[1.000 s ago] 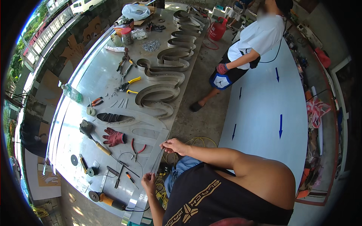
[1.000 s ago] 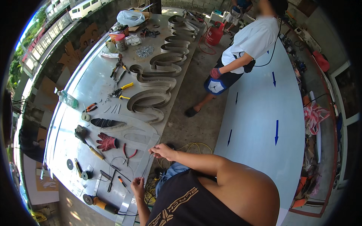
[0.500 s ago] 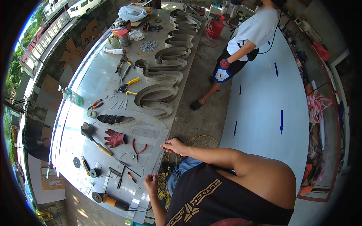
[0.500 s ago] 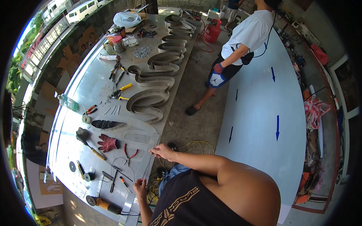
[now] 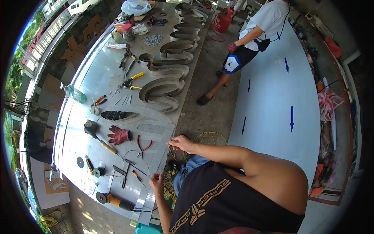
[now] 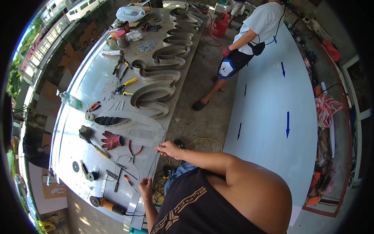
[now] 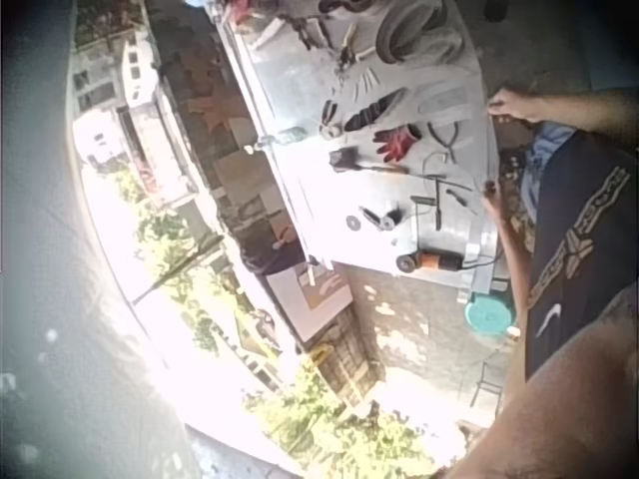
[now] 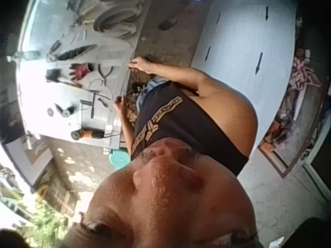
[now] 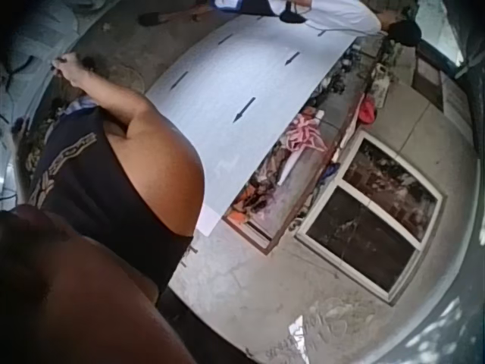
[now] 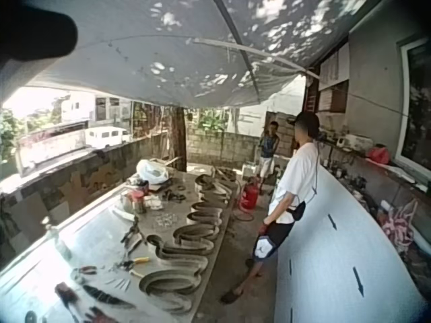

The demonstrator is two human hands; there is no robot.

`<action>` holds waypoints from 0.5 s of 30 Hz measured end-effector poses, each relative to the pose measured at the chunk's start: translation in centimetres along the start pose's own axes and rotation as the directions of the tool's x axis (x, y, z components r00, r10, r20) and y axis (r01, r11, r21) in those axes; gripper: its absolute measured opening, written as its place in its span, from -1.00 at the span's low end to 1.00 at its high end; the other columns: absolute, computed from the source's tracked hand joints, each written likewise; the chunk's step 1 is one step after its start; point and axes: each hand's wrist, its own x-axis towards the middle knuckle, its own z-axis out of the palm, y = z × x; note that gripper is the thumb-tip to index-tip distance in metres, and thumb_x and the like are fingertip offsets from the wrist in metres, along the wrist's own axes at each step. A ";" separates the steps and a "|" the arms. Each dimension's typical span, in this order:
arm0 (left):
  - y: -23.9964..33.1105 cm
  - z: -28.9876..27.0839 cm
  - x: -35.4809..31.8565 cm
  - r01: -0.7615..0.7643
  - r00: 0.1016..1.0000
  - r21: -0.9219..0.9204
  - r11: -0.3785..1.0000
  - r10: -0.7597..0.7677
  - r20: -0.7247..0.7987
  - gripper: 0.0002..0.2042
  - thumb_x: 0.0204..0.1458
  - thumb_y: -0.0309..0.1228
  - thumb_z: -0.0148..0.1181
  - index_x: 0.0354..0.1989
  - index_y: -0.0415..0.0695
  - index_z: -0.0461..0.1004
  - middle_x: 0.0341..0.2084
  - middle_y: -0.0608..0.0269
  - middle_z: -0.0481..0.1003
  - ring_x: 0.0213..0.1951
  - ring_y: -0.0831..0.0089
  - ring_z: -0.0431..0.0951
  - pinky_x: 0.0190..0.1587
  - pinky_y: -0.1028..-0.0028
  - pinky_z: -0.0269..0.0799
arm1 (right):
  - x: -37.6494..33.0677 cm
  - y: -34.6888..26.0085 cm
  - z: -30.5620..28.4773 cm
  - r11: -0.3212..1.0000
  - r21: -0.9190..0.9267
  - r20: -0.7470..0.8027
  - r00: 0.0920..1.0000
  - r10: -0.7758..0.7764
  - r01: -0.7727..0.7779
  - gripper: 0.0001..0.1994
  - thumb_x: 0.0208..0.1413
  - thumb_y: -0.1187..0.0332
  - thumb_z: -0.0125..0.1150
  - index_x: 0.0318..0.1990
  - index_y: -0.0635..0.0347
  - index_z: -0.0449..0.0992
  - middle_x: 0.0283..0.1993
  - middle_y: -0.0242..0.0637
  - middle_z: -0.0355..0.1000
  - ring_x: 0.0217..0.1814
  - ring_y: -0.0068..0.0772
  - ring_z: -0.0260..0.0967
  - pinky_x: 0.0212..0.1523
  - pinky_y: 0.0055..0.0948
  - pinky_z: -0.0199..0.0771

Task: Assemble a large dimensional sign by positioning and securing metal/plastic letter forms on a backing panel.

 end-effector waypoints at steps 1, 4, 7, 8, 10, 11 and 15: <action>0.1 -0.2 -0.2 0.007 1.000 -0.015 1.000 -0.007 -0.005 -0.85 0.10 -0.47 0.32 -0.36 -0.32 0.53 -0.57 0.41 0.48 -0.50 0.71 0.37 -0.45 0.63 0.29 | 0.0 0.1 0.2 1.000 -0.008 -0.009 1.000 0.010 -0.010 -0.75 0.36 0.23 0.12 0.00 0.16 0.60 -0.17 -0.54 0.54 -0.31 -0.77 0.37 -0.30 -0.71 0.40; -0.4 -0.5 -0.4 0.040 0.999 -0.020 0.999 -0.040 -0.001 -0.85 0.09 -0.46 0.31 -0.36 -0.32 0.54 -0.58 0.40 0.49 -0.50 0.69 0.39 -0.44 0.62 0.30 | 0.0 0.4 0.7 1.000 -0.014 -0.017 0.999 0.027 -0.028 -0.75 0.36 0.24 0.11 -0.02 0.17 0.61 -0.18 -0.55 0.53 -0.32 -0.77 0.37 -0.30 -0.71 0.40; 0.0 -0.6 -0.5 0.039 0.999 0.039 0.998 -0.040 0.002 -0.83 0.09 -0.44 0.32 -0.34 -0.34 0.56 -0.56 0.37 0.51 -0.49 0.66 0.42 -0.40 0.60 0.35 | 0.4 1.0 0.4 1.000 0.018 -0.062 0.998 0.019 -0.018 -0.76 0.33 0.24 0.17 -0.04 0.19 0.62 -0.21 -0.53 0.54 -0.35 -0.78 0.35 -0.32 -0.71 0.41; 0.5 -0.6 -0.4 0.015 1.000 0.118 0.993 -0.017 0.011 -0.81 0.08 -0.42 0.32 -0.33 -0.35 0.57 -0.55 0.35 0.53 -0.48 0.64 0.43 -0.38 0.58 0.38 | 0.5 1.3 0.3 1.000 0.007 -0.078 0.997 0.009 -0.009 -0.77 0.32 0.25 0.18 -0.04 0.19 0.62 -0.22 -0.53 0.54 -0.36 -0.78 0.34 -0.33 -0.71 0.41; -0.9 -0.6 -0.3 0.032 0.999 0.093 0.995 -0.030 -0.028 -0.80 0.06 -0.40 0.35 -0.36 -0.33 0.57 -0.57 0.30 0.54 -0.50 0.63 0.46 -0.39 0.55 0.40 | 0.9 1.3 0.7 1.000 0.030 -0.108 0.994 0.011 -0.007 -0.82 0.28 0.30 0.24 -0.10 0.20 0.60 -0.28 -0.50 0.55 -0.37 -0.77 0.35 -0.37 -0.72 0.40; -1.6 -0.3 -0.3 0.031 0.998 0.063 0.998 -0.028 -0.052 -0.79 0.04 -0.38 0.37 -0.38 -0.32 0.58 -0.60 0.25 0.56 -0.51 0.62 0.48 -0.40 0.51 0.42 | 1.2 1.5 0.8 0.999 0.026 -0.096 0.995 0.030 -0.028 -0.82 0.28 0.30 0.24 -0.10 0.20 0.60 -0.28 -0.50 0.55 -0.37 -0.77 0.35 -0.37 -0.72 0.40; -2.8 0.0 0.1 0.105 0.993 -0.020 0.994 -0.106 -0.047 -0.78 0.04 -0.37 0.37 -0.39 -0.32 0.59 -0.58 0.25 0.58 -0.51 0.60 0.49 -0.38 0.51 0.42 | 2.4 1.7 1.6 0.991 0.130 -0.210 0.978 -0.003 0.031 -0.86 0.18 0.34 0.33 -0.20 0.17 0.54 -0.32 -0.47 0.56 -0.41 -0.75 0.34 -0.40 -0.68 0.37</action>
